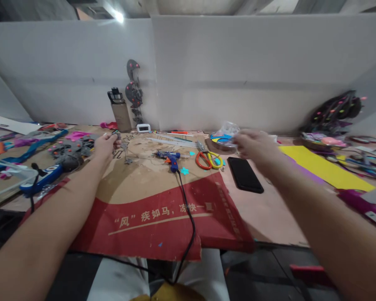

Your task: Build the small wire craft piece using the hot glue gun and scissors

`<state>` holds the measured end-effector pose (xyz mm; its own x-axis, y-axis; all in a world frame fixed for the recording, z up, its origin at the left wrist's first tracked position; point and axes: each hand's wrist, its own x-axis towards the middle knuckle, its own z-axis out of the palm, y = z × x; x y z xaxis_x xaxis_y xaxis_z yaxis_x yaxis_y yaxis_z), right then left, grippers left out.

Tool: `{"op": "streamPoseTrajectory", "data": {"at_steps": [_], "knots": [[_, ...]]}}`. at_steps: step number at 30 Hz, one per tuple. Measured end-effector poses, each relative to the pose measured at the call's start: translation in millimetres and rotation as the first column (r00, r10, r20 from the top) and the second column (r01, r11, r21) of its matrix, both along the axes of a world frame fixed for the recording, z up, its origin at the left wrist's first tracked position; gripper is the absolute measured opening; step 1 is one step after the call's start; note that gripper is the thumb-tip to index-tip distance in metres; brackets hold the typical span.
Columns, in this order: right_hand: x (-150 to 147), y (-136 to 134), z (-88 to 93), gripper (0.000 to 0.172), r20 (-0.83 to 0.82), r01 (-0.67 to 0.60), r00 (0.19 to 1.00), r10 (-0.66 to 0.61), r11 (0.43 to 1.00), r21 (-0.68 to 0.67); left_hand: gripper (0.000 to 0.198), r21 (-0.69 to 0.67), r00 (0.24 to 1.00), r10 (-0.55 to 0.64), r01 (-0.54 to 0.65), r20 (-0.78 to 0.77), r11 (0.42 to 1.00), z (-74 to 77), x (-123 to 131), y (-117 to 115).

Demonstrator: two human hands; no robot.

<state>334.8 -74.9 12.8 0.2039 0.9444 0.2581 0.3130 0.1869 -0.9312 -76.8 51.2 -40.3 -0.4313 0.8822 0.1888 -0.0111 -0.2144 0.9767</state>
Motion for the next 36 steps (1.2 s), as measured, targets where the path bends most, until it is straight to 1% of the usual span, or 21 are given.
{"op": "streamPoseTrajectory", "data": {"at_steps": [1, 2, 3, 4, 5, 7, 9, 11, 12, 13, 15, 18, 20, 22, 24, 26, 28, 33, 36], "knots": [[-18, 8, -0.9, 0.015, 0.037, -0.046, 0.998, 0.046, 0.999, -0.001, 0.008, 0.010, 0.998, -0.059, 0.058, 0.034, 0.998, 4.2, 6, -4], [-38, 17, -2.2, 0.019, 0.103, -0.105, 0.989, 0.105, 0.994, -0.005, 0.007, 0.016, 0.991, -0.121, 0.120, 0.059, 0.993, 8.4, 13, -9], [-58, 26, -3.7, 0.019, 0.137, -0.179, 0.975, 0.175, 0.984, 0.016, 0.006, 0.035, 0.960, -0.241, 0.239, 0.140, 0.970, 12.5, 20, -15], [-79, 34, -5.4, 0.018, 0.161, -0.224, 0.963, 0.214, 0.974, 0.043, 0.006, 0.059, 0.917, -0.340, 0.335, 0.210, 0.940, 16.1, 27, -21], [-98, 41, -7.0, 0.017, 0.192, -0.264, 0.950, 0.246, 0.962, 0.071, 0.006, 0.083, 0.871, -0.417, 0.410, 0.259, 0.908, 19.0, 34, -28], [-130, 51, -10.4, 0.020, 0.242, -0.284, 0.939, 0.245, 0.949, 0.139, 0.005, 0.104, 0.784, -0.540, 0.536, 0.308, 0.838, 22.4, 48, -41], [-152, 57, -14.3, 0.020, 0.308, -0.308, 0.921, 0.239, 0.930, 0.199, 0.008, 0.068, 0.710, -0.623, 0.640, 0.328, 0.765, 22.3, 61, -52], [-163, 60, -19.9, 0.020, 0.366, -0.314, 0.908, 0.203, 0.909, 0.273, 0.010, 0.049, 0.650, -0.683, 0.711, 0.333, 0.701, 20.0, 73, -59], [-166, 61, -23.4, 0.020, 0.383, -0.308, 0.906, 0.179, 0.900, 0.308, 0.011, 0.049, 0.630, -0.702, 0.732, 0.332, 0.680, 18.4, 77, -61], [-167, 62, -27.4, 0.020, 0.391, -0.298, 0.907, 0.156, 0.894, 0.335, 0.010, 0.050, 0.622, -0.709, 0.739, 0.333, 0.671, 16.7, 81, -62], [-166, 65, -35.9, 0.020, 0.387, -0.286, 0.912, 0.138, 0.889, 0.357, 0.009, 0.046, 0.624, -0.707, 0.738, 0.332, 0.673, 13.6, 86, -63], [-159, 70, -47.0, 0.019, 0.380, -0.280, 0.914, 0.141, 0.898, 0.339, 0.010, 0.045, 0.647, -0.690, 0.718, 0.324, 0.695, 9.8, 90, -61], [-154, 72, -51.5, 0.019, 0.390, -0.266, 0.912, 0.127, 0.907, 0.326, 0.011, 0.076, 0.657, -0.677, 0.696, 0.332, 0.714, 8.4, 90, -59], [-151, 72, -53.3, 0.019, 0.409, -0.258, 0.905, 0.112, 0.911, 0.321, 0.012, 0.125, 0.673, -0.648, 0.653, 0.356, 0.747, 8.3, 90, -57], [-150, 70, -53.0, 0.018, 0.439, -0.269, 0.892, 0.109, 0.908, 0.322, 0.014, 0.152, 0.713, -0.594, 0.585, 0.374, 0.797, 9.5, 89, -55], [-151, 66, -51.1, 0.017, 0.477, -0.291, 0.872, 0.108, 0.899, 0.328, 0.015, 0.157, 0.760, -0.532, 0.513, 0.374, 0.844, 11.9, 88, -55], [-153, 61, -48.4, 0.015, 0.509, -0.301, 0.855, 0.095, 0.891, 0.340, 0.016, 0.173, 0.791, -0.484, 0.453, 0.375, 0.875, 15.4, 89, -56], [-153, 59, -43.9, 0.017, 0.531, -0.268, 0.846, 0.053, 0.902, 0.338, 0.016, 0.222, 0.824, -0.422, 0.362, 0.378, 0.905, 27.2, 84, -57], [-149, 64, -45.1, 0.017, 0.503, -0.224, 0.864, 0.028, 0.915, 0.334, 0.016, 0.256, 0.856, -0.358, 0.275, 0.374, 0.927, 36.7, 69, -51]]}}
